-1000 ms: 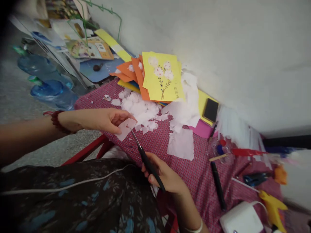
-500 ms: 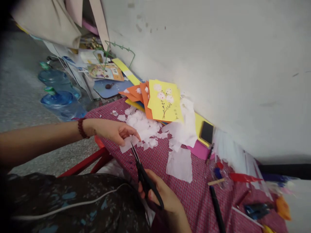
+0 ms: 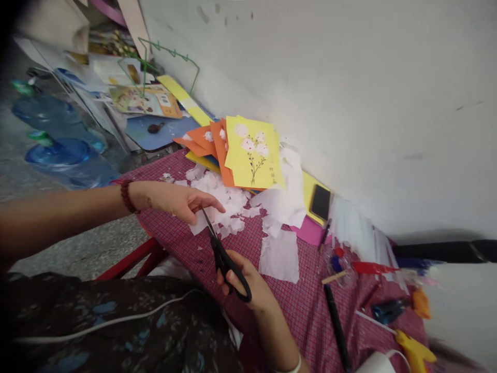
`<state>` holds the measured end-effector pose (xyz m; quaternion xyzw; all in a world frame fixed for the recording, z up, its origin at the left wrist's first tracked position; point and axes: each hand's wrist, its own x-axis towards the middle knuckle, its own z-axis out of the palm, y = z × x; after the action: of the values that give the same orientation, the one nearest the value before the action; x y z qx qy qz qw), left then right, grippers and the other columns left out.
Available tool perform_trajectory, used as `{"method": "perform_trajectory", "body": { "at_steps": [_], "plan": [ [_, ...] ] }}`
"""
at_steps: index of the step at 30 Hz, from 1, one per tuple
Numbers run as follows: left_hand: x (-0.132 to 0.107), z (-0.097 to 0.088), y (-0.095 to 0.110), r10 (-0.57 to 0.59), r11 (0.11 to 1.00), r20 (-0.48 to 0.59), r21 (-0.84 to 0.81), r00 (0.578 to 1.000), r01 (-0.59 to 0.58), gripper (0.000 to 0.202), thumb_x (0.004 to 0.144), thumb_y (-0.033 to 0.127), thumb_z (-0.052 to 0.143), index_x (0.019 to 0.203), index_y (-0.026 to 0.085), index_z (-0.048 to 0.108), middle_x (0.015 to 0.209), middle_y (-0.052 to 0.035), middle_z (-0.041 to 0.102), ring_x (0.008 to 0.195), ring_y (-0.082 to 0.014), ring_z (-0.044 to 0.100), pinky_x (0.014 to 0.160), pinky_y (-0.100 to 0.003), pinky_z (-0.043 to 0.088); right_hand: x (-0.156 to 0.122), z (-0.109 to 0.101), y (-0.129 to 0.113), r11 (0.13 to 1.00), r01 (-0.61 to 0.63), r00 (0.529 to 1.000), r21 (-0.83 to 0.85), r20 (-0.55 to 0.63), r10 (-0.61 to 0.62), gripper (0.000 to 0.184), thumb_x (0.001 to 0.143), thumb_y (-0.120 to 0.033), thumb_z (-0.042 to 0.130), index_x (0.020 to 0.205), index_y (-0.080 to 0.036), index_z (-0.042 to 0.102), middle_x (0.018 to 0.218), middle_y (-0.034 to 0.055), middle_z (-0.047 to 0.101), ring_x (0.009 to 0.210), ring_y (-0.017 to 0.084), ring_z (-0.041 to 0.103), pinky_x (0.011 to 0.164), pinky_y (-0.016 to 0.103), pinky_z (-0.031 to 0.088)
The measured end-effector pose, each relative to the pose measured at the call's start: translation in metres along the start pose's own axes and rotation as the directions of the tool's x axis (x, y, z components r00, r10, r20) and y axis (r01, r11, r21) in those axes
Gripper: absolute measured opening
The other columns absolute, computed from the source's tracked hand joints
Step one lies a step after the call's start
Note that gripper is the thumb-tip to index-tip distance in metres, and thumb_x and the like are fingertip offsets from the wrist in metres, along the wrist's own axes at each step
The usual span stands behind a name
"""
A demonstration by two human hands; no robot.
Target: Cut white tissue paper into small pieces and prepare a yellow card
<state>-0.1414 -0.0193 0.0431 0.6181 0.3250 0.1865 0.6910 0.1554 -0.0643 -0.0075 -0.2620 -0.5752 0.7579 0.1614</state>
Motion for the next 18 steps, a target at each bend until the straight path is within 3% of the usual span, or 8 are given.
{"method": "perform_trajectory", "body": {
  "at_steps": [4,7,9,11,14,16,18],
  "plan": [
    [0.009,-0.019,-0.007,0.01,0.982,-0.162,0.186,0.987,0.021,0.086,0.067,0.018,0.062,0.148,0.024,0.034,0.131,-0.0096,0.058,0.094,-0.0163,0.062,0.072,-0.021,0.05,0.013,-0.009,0.003,1.0,0.004,0.997,0.008,-0.072,-0.004,0.054,0.087,-0.063,0.062,0.113,-0.016,0.059,0.072,-0.0009,0.058,0.046,0.006,0.041,0.044,0.021,0.028],
    [0.018,-0.037,-0.011,0.023,0.933,-0.241,0.354,0.97,0.066,0.085,0.067,0.018,0.058,0.149,0.021,0.035,0.133,-0.0129,0.059,0.075,-0.0124,0.06,0.061,-0.021,0.046,0.022,-0.016,0.006,0.998,0.042,0.996,0.052,-0.081,-0.038,0.058,0.086,-0.064,0.063,0.122,-0.018,0.057,0.083,0.0026,0.061,0.058,0.01,0.051,0.054,0.024,0.036],
    [0.024,-0.047,-0.011,0.021,0.875,-0.288,0.468,0.957,0.122,0.081,0.068,0.018,0.056,0.147,0.017,0.04,0.129,-0.0138,0.063,0.075,-0.0142,0.061,0.061,-0.022,0.046,0.027,-0.02,0.008,0.989,0.035,0.997,0.145,-0.069,-0.025,0.067,0.083,-0.07,0.063,0.126,-0.019,0.057,0.09,0.0052,0.062,0.067,0.014,0.054,0.061,0.027,0.039],
    [0.027,-0.054,-0.007,0.042,0.793,-0.376,0.576,0.926,0.198,0.074,0.069,0.017,0.055,0.143,0.012,0.046,0.129,-0.016,0.064,0.089,-0.0196,0.065,0.072,-0.026,0.05,0.029,-0.023,0.01,0.966,0.005,0.999,0.257,-0.047,0.007,0.072,0.079,-0.074,0.063,0.126,-0.02,0.058,0.091,0.0056,0.061,0.071,0.016,0.054,0.064,0.029,0.04],
    [0.022,-0.057,0.002,0.172,0.635,-0.489,0.719,0.855,0.284,0.062,0.074,0.017,0.052,0.135,0.006,0.054,0.133,-0.0212,0.06,0.115,-0.0279,0.06,0.097,-0.036,0.046,0.03,-0.025,0.012,0.927,-0.042,0.999,0.372,-0.009,0.049,0.07,0.079,-0.072,0.064,0.129,-0.023,0.059,0.09,0.0041,0.061,0.071,0.017,0.055,0.066,0.03,0.04],
    [0.012,-0.056,0.006,0.239,0.571,-0.504,0.764,0.83,0.3,0.055,0.078,0.02,0.05,0.13,0.004,0.057,0.132,-0.0218,0.06,0.119,-0.0295,0.057,0.102,-0.039,0.043,0.029,-0.026,0.012,0.909,-0.05,0.998,0.413,-0.005,0.057,0.067,0.081,-0.07,0.063,0.129,-0.024,0.06,0.088,0.0035,0.061,0.07,0.017,0.054,0.066,0.03,0.039],
    [-0.001,-0.054,0.005,0.255,0.56,-0.503,0.773,0.826,0.298,0.049,0.082,0.024,0.049,0.126,0.006,0.06,0.127,-0.0195,0.063,0.114,-0.0276,0.06,0.099,-0.038,0.045,0.028,-0.026,0.012,0.896,-0.043,0.999,0.441,0.0,0.048,0.063,0.082,-0.069,0.062,0.127,-0.025,0.061,0.086,0.003,0.06,0.067,0.016,0.054,0.065,0.031,0.039]
  ]
}}
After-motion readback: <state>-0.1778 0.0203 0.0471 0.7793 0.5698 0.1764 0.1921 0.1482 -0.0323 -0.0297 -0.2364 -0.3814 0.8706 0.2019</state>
